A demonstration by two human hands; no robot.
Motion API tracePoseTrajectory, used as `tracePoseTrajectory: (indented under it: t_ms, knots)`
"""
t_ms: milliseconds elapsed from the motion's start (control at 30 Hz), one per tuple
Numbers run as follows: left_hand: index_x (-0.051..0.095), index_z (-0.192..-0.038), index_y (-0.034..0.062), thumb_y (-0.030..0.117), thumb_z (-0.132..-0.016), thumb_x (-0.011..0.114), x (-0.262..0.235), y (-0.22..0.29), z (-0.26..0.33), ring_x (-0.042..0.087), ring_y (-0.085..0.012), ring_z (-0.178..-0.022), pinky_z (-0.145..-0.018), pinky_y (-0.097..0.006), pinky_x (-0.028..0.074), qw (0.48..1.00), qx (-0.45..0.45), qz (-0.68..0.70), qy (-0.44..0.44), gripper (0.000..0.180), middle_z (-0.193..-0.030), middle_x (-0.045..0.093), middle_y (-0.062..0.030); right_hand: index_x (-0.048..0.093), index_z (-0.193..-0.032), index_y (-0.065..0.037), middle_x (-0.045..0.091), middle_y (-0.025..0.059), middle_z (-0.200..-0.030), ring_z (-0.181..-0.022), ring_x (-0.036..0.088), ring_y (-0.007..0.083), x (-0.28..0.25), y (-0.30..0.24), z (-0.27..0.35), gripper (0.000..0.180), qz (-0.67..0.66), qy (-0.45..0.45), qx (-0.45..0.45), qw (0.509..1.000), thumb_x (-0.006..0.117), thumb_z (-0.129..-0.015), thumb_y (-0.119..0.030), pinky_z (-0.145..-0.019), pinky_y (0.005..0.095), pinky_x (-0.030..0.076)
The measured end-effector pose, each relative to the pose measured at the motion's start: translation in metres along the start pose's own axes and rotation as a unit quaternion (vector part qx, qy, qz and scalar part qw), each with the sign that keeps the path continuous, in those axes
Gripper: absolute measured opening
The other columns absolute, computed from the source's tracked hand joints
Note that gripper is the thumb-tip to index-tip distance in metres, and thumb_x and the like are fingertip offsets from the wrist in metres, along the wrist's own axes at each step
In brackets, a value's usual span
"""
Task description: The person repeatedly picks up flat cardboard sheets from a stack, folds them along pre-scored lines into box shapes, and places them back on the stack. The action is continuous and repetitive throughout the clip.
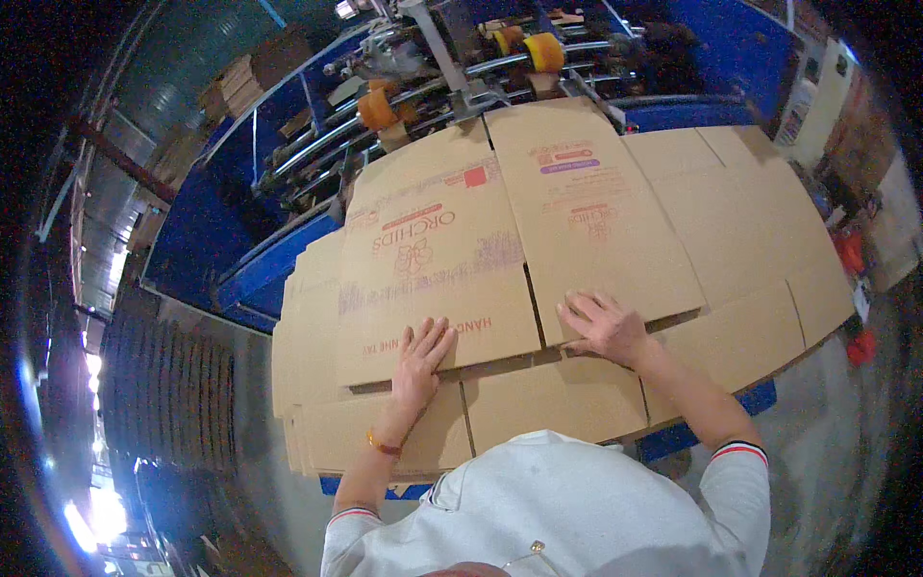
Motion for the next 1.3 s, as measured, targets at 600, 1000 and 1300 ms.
tracePoseTrajectory:
  t_ms: [600, 1000, 1300]
  knots:
    - [0.048, -0.130, 0.0235, 0.011, -0.080, 0.060, 0.039, -0.024, -0.024, 0.044, -0.0234, -0.126, -0.103, -0.050, 0.035, 0.991, 0.021, -0.096, 0.096, 0.053, -0.133, 0.049, -0.0047, 0.061, -0.117, -0.010, 0.060, 0.0107, -0.114, -0.104, 0.055, 0.0316, 0.047, 0.026, -0.010, 0.044, 0.030, 0.082, -0.005, 0.996, 0.064, -0.080, -0.031, -0.087, 0.0399, 0.048]
    - [0.058, -0.111, 0.0245, 0.020, -0.083, 0.057, 0.034, -0.048, -0.021, 0.053, -0.0233, -0.114, -0.098, -0.065, 0.033, 0.962, -0.095, -0.129, 0.222, 0.028, -0.112, 0.056, -0.0034, 0.036, -0.144, -0.020, 0.037, 0.0055, -0.148, -0.133, 0.036, 0.0318, 0.087, 0.071, 0.000, 0.065, 0.098, 0.005, 0.059, 0.993, 0.030, -0.093, -0.060, -0.106, 0.0526, 0.029]
    - [0.057, -0.111, 0.0185, 0.018, -0.084, 0.055, 0.036, -0.051, -0.007, 0.051, -0.0278, -0.113, -0.101, -0.064, 0.029, 0.931, -0.153, -0.160, 0.290, 0.027, -0.105, 0.056, -0.0074, 0.034, -0.144, -0.028, 0.033, 0.0010, -0.150, -0.140, 0.023, 0.0280, 0.069, 0.058, 0.008, 0.055, 0.164, -0.034, 0.230, 0.959, 0.032, -0.096, -0.054, -0.105, 0.0682, 0.014]
Point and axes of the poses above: each hand's wrist, its own z-axis away from the middle knuckle, its own x-axis out of the palm, y = z × x, the point moved 8 cm from there along -z, towards the middle knuckle
